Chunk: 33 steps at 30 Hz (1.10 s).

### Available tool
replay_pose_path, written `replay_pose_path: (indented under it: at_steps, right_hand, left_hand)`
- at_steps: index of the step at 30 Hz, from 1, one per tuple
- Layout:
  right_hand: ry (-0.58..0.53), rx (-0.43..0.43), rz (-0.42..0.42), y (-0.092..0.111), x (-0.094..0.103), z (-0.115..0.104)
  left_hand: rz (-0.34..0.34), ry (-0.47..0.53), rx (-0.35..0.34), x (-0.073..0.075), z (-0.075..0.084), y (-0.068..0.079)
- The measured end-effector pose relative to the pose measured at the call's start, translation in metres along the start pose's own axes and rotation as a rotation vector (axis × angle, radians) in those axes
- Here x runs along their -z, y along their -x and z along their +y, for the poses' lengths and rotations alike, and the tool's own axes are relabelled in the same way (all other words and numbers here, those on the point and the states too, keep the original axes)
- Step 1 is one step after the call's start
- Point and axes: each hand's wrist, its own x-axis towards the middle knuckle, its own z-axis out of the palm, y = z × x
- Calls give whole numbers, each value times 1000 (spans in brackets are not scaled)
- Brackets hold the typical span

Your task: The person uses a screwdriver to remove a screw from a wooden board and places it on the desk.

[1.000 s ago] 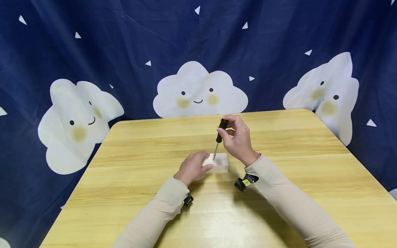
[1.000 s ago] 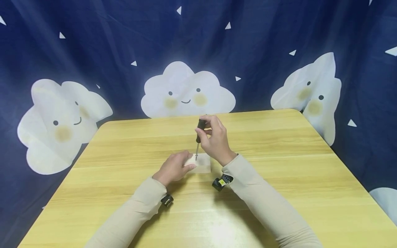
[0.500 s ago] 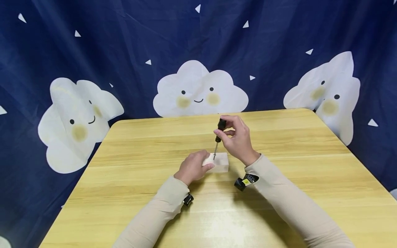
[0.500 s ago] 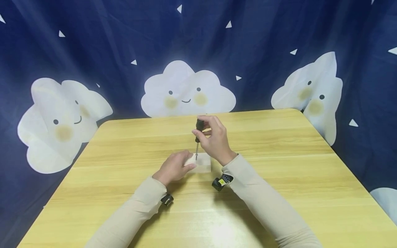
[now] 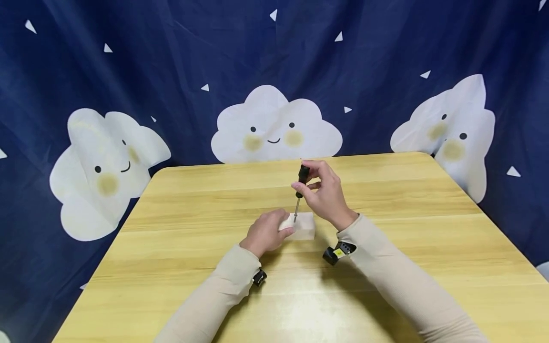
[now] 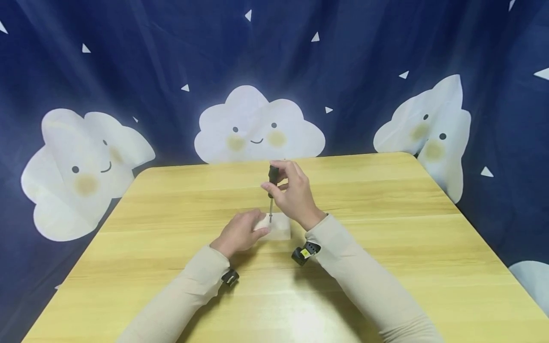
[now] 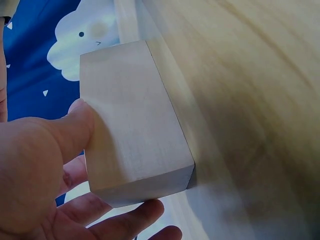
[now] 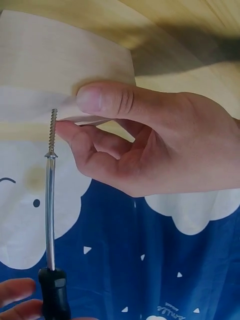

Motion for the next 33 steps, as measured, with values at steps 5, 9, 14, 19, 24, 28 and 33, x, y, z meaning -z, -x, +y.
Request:
replay_pose_path:
  at_steps: [5, 9, 14, 19, 24, 28, 33]
  right_hand:
    - [-34, -30, -12, -1, 2, -2]
    - [-93, -73, -57, -3, 4, -2]
    - [-95, -67, -38, -2, 5, 1]
    - [-23, -57, 21, -2, 5, 0]
    - [-66, -33, 9, -3, 6, 0]
    - [-98, -24, -24, -3, 8, 0]
    - [-64, -20, 8, -2, 7, 0]
  left_hand:
    - [-7, 4, 10, 0, 1, 0]
    - [-10, 12, 23, 0, 1, -1]
    - [-5, 14, 19, 0, 1, -1]
    - [-8, 18, 16, 0, 1, -1]
    - [-12, 23, 21, 0, 1, -2]
    - [-8, 24, 20, -1, 1, -2]
    - [-7, 21, 24, 0, 1, -1]
